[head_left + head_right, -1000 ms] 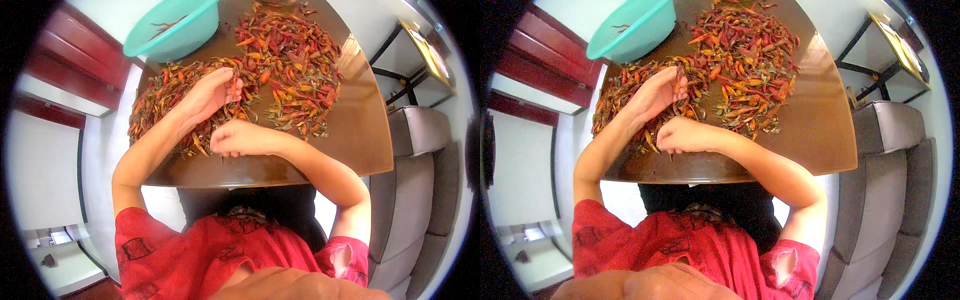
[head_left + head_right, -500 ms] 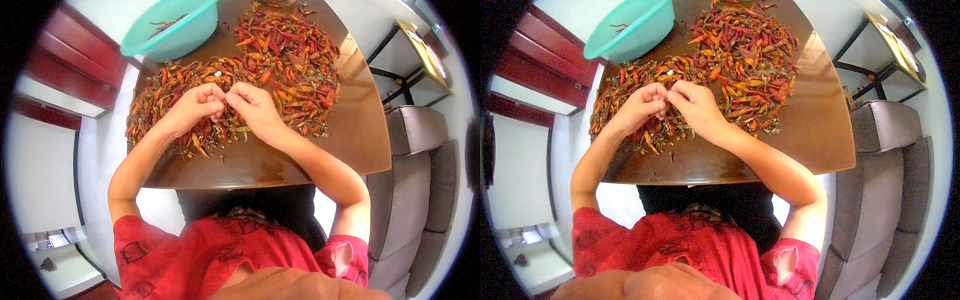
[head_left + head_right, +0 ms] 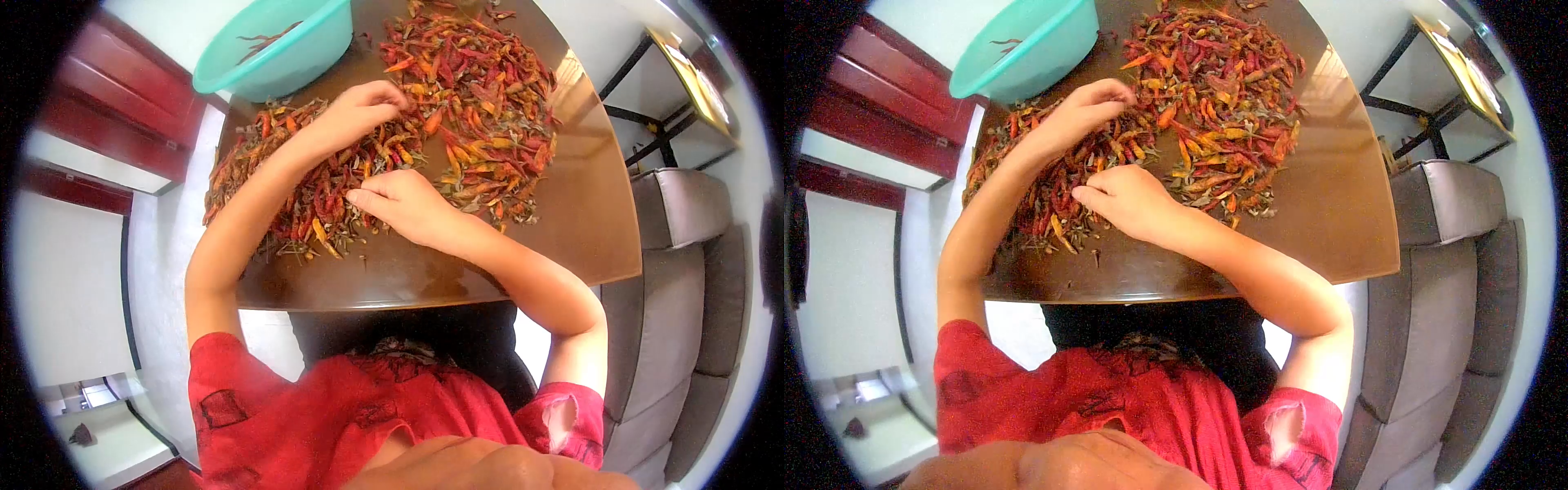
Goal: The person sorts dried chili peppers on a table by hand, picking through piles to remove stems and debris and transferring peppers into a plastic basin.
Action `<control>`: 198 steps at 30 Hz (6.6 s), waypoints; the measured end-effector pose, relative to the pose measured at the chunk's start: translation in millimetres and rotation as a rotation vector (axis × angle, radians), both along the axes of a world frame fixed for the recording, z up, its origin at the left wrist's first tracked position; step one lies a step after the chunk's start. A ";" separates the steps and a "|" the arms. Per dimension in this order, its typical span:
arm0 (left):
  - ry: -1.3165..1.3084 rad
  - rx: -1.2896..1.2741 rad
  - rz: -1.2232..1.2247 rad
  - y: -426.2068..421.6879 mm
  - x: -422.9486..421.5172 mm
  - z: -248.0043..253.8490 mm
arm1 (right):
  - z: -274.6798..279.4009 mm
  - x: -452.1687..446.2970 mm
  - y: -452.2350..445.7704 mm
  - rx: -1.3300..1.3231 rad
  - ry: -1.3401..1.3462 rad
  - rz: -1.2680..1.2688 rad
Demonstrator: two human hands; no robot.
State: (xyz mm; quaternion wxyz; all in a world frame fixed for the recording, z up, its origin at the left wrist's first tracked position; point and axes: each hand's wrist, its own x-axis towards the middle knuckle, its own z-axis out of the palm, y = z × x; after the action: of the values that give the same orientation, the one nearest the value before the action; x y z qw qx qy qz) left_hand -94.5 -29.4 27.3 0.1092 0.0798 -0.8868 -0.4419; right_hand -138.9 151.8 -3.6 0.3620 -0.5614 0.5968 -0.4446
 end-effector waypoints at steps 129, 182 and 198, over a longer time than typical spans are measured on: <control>0.210 1.505 0.119 57.6 95.2 -7.3 | 32.1 -28.6 -1.6 -0.013 0.496 -0.356; 0.163 0.915 0.199 49.4 110.0 -5.0 | 24.1 4.3 -26.0 0.119 -0.610 -0.184; 0.222 1.340 0.029 37.3 110.1 -13.7 | 39.7 -1.9 -22.0 0.274 -0.986 -0.086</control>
State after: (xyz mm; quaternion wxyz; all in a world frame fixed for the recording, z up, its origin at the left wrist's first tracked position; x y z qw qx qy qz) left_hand 15.6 7.8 13.5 0.1325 0.0961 -0.4036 -0.9002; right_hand -140.8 129.8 36.1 0.6521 -0.2073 0.4303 -0.5888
